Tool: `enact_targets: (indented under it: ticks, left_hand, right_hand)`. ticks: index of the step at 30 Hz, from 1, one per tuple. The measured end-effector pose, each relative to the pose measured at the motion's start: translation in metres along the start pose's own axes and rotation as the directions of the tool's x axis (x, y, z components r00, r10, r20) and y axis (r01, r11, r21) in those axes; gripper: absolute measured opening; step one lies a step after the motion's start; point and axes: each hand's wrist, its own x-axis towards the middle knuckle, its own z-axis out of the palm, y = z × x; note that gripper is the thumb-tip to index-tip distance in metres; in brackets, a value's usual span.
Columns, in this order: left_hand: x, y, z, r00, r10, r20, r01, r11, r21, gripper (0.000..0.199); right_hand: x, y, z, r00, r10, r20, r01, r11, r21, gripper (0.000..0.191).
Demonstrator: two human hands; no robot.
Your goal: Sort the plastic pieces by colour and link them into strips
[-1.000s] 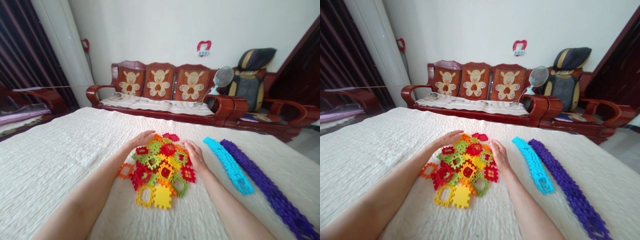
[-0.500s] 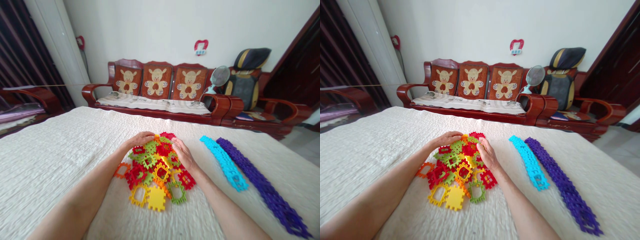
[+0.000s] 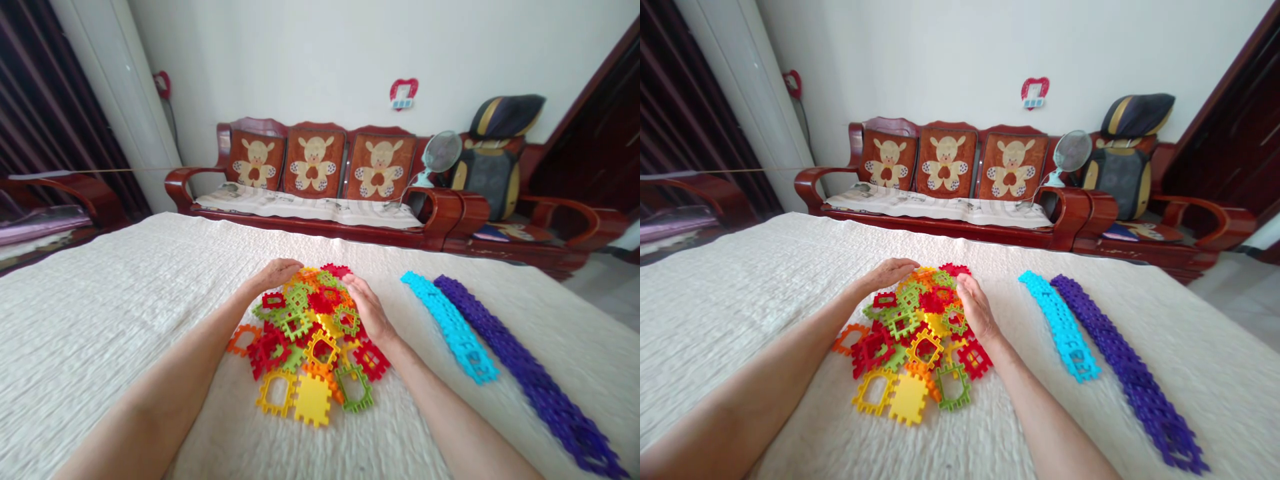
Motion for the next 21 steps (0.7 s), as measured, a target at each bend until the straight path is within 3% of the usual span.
enact_targets:
  ticks: [2, 4, 7, 9, 16, 21]
  left_hand:
    - [0.002, -0.004, 0.0, 1.0, -0.003, -0.009, 0.003, 0.999, 0.035, 0.044]
    - [0.005, -0.011, -0.001, 0.999, -0.017, -0.039, 0.02, 0.996, 0.086, 0.044]
    - [0.008, -0.027, -0.003, 0.995, -0.023, -0.099, 0.049, 0.961, 0.271, 0.04]
    - [0.007, -0.038, -0.003, 0.991, -0.014, -0.132, 0.066, 0.917, 0.393, 0.038]
    - [-0.001, -0.068, 0.008, 0.955, 0.215, -0.203, -0.109, 0.894, 0.435, 0.033]
    - [0.0, -0.073, 0.01, 0.947, 0.226, -0.23, -0.116, 0.904, 0.412, 0.032]
  right_hand:
    - [0.002, 0.003, -0.002, 1.0, 0.0, 0.014, -0.001, 1.0, 0.029, 0.042]
    - [0.005, 0.006, -0.008, 0.999, -0.024, -0.041, 0.023, 1.0, -0.01, 0.042]
    - [0.012, 0.011, -0.022, 0.979, -0.101, -0.175, 0.065, 0.977, -0.201, 0.042]
    - [0.015, 0.015, -0.031, 0.972, -0.143, -0.188, 0.073, 0.94, -0.333, 0.041]
    - [0.013, 0.025, -0.036, 0.967, -0.255, 0.01, 0.208, 0.761, -0.615, 0.04]
    - [0.035, 0.02, -0.028, 0.951, -0.284, 0.122, 0.287, 0.668, -0.687, 0.046]
